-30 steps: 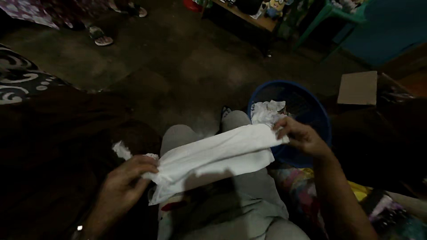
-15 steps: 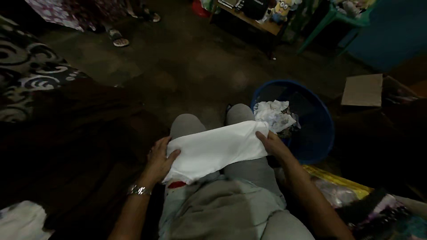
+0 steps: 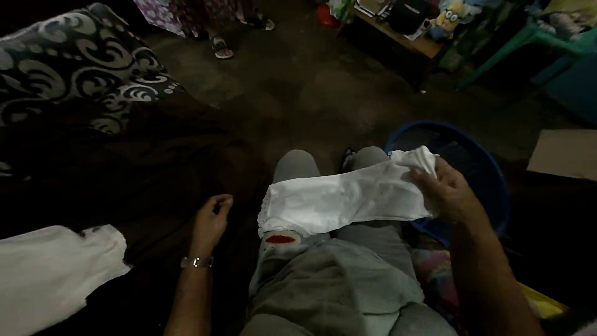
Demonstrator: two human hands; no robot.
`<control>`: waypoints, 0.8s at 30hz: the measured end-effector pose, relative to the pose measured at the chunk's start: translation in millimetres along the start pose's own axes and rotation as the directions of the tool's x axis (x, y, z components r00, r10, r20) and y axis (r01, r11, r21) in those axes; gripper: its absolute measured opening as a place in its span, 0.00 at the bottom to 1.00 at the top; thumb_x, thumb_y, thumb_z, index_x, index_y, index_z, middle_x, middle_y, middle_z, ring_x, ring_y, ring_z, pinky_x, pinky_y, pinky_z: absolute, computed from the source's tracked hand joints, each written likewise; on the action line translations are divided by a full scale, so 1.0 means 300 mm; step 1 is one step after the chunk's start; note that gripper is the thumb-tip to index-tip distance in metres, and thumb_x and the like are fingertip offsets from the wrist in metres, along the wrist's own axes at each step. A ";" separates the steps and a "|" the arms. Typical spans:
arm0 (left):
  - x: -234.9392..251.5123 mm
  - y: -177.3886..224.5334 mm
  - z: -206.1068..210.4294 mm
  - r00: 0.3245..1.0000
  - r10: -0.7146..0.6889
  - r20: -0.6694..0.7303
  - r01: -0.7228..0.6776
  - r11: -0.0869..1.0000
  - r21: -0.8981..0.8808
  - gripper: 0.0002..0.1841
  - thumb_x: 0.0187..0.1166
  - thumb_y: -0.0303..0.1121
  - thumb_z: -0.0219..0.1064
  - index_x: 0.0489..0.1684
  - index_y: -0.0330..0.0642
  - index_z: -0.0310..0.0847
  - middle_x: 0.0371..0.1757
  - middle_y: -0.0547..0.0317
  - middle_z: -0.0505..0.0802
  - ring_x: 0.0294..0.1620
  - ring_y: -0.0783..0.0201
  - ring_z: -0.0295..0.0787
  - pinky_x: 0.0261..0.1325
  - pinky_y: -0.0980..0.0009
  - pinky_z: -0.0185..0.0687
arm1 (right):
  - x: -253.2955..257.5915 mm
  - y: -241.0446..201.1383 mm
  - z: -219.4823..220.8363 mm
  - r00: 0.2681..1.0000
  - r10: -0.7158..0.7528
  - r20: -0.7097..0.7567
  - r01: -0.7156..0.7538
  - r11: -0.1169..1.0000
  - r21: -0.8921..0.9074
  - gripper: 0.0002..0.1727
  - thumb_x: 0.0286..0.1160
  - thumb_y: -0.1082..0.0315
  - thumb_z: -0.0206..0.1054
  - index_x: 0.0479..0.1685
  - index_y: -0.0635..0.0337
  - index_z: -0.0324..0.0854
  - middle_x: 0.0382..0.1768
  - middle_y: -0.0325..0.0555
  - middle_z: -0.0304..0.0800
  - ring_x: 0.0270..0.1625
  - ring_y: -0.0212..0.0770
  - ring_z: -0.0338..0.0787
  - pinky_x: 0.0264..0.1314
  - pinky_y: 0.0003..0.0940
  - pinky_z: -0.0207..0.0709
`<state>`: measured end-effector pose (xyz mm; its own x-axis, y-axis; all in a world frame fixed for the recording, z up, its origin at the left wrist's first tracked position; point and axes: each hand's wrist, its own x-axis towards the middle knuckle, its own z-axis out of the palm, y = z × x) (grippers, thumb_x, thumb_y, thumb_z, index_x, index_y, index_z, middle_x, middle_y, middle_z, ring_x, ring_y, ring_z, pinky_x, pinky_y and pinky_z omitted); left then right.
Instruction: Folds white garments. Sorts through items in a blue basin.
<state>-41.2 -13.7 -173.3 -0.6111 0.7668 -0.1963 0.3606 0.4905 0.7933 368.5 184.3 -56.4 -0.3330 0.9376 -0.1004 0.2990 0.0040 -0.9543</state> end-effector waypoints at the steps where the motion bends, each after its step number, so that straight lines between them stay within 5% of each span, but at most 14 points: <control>1: -0.022 0.007 0.018 1.000 -0.005 -0.008 0.004 0.992 -0.128 0.18 0.92 0.36 0.55 0.67 0.31 0.78 0.54 0.48 0.90 0.51 0.64 0.87 0.59 0.64 0.82 | -0.004 -0.040 0.049 0.998 -0.029 0.062 0.029 1.000 -0.003 0.18 0.81 0.66 0.63 0.66 0.59 0.73 0.41 0.32 0.90 0.38 0.24 0.90 0.43 0.24 0.88; 4: -0.075 0.032 0.082 0.987 0.064 0.147 0.044 0.774 -0.631 0.25 0.94 0.45 0.35 0.66 0.40 0.74 0.49 0.65 0.92 0.43 0.67 0.93 0.49 0.68 0.92 | -0.002 -0.136 0.250 0.951 -0.070 0.302 0.086 0.995 -0.041 0.20 0.81 0.65 0.67 0.66 0.65 0.72 0.40 0.41 0.88 0.36 0.26 0.88 0.42 0.26 0.86; 6: -0.088 0.033 0.113 0.954 0.156 0.256 0.119 0.589 -0.800 0.37 0.87 0.65 0.33 0.70 0.44 0.73 0.55 0.60 0.94 0.50 0.59 0.94 0.53 0.61 0.92 | 0.012 -0.151 0.416 0.866 -0.092 0.491 0.158 0.983 -0.093 0.22 0.83 0.62 0.67 0.66 0.69 0.73 0.45 0.51 0.89 0.43 0.35 0.90 0.50 0.34 0.86; 9: -0.084 0.039 0.134 0.951 0.152 0.270 0.178 0.445 -0.878 0.48 0.79 0.73 0.28 0.75 0.38 0.67 0.60 0.53 0.92 0.56 0.55 0.93 0.56 0.56 0.90 | 0.033 -0.140 0.595 0.695 -0.070 0.715 0.303 0.931 -0.204 0.31 0.89 0.54 0.59 0.81 0.70 0.66 0.60 0.63 0.86 0.57 0.51 0.90 0.67 0.48 0.80; 12: -0.082 0.032 0.134 0.972 0.057 0.228 0.163 0.537 -0.828 0.42 0.85 0.63 0.24 0.76 0.35 0.64 0.58 0.54 0.92 0.57 0.59 0.92 0.57 0.59 0.90 | 0.062 -0.083 0.595 0.803 -0.106 0.587 0.337 0.892 -0.301 0.29 0.91 0.58 0.57 0.84 0.65 0.66 0.72 0.63 0.80 0.72 0.56 0.84 0.78 0.50 0.74; 15: -0.076 -0.006 0.143 0.980 0.026 0.195 0.125 0.684 -0.718 0.25 0.87 0.40 0.50 0.79 0.35 0.64 0.54 0.58 0.91 0.49 0.67 0.92 0.49 0.68 0.91 | 0.115 0.097 0.525 0.954 -0.043 0.298 0.115 0.967 -0.228 0.34 0.89 0.59 0.59 0.89 0.65 0.57 0.80 0.68 0.71 0.81 0.60 0.74 0.83 0.53 0.69; 18: -0.071 0.025 0.165 0.983 -0.003 0.184 0.118 0.780 -0.615 0.27 0.81 0.31 0.59 0.80 0.33 0.63 0.54 0.57 0.89 0.47 0.71 0.90 0.50 0.72 0.89 | 0.099 0.212 0.496 0.897 0.317 0.307 -0.300 0.948 -0.104 0.42 0.88 0.55 0.61 0.93 0.65 0.44 0.82 0.67 0.68 0.81 0.54 0.74 0.82 0.48 0.70; 21: -0.054 0.097 0.182 0.995 -0.014 0.102 0.061 0.878 -0.475 0.33 0.79 0.29 0.69 0.82 0.32 0.60 0.62 0.49 0.88 0.51 0.68 0.90 0.54 0.70 0.89 | 0.093 0.247 0.526 0.794 0.467 0.389 -0.513 0.858 0.016 0.33 0.89 0.54 0.61 0.85 0.65 0.61 0.71 0.61 0.79 0.68 0.47 0.84 0.72 0.43 0.78; 24: -0.026 0.137 0.206 0.998 0.032 -0.046 -0.043 0.962 -0.271 0.32 0.81 0.36 0.71 0.80 0.29 0.63 0.68 0.38 0.84 0.55 0.60 0.88 0.58 0.64 0.85 | 0.098 0.238 0.545 0.815 0.433 0.385 -0.499 0.862 0.088 0.29 0.87 0.53 0.63 0.77 0.65 0.70 0.61 0.56 0.87 0.57 0.41 0.90 0.62 0.38 0.84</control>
<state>22.0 25.9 -174.7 -0.6311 0.7621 -0.1446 0.1816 0.3264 0.9276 233.9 155.3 -173.5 -0.4865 0.6320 -0.6032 0.3449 -0.4954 -0.7972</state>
